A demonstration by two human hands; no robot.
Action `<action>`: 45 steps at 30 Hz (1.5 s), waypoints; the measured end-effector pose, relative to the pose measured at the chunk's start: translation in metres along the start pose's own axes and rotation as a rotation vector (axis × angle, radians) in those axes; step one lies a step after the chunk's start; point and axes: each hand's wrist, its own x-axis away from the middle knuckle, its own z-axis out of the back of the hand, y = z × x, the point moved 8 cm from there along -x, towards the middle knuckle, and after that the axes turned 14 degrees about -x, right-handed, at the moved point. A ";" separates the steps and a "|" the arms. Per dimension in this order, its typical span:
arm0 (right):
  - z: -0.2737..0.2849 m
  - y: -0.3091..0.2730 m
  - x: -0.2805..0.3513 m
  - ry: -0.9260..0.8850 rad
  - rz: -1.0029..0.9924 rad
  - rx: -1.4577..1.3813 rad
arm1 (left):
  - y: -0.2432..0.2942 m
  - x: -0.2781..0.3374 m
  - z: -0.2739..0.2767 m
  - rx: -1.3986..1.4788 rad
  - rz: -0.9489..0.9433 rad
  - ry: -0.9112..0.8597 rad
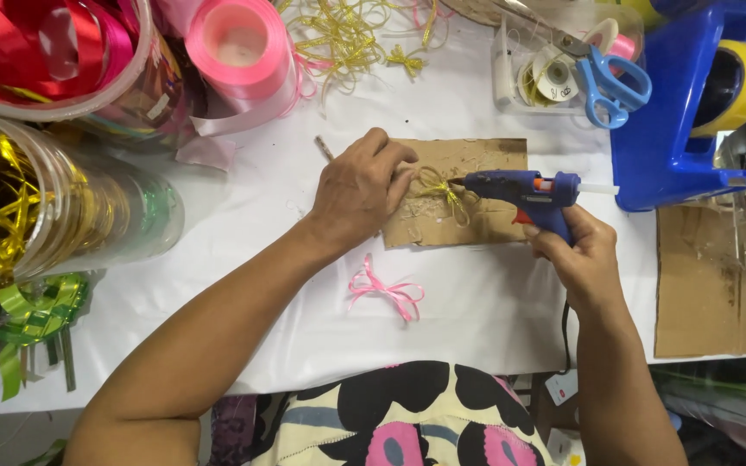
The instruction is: The person uses a hot glue gun to attach a pink ribbon to a gold ribbon on a cardboard piece. They then use scissors to trim the ends of the ribbons and place the finished bow into a basket.
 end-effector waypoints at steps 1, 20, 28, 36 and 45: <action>0.005 0.011 -0.003 0.009 -0.020 -0.033 | 0.001 0.001 0.003 0.029 -0.006 0.004; 0.004 -0.018 0.007 -0.054 0.031 0.026 | 0.028 0.005 -0.002 -0.232 -0.239 0.102; 0.001 -0.011 0.009 -0.047 -0.008 0.212 | 0.029 0.004 0.005 -0.213 -0.252 0.115; -0.010 -0.024 0.003 -0.069 0.032 0.233 | 0.026 0.007 -0.005 -0.205 -0.259 0.113; -0.011 -0.028 0.007 -0.074 0.078 0.254 | 0.028 0.006 -0.002 -0.206 -0.251 0.101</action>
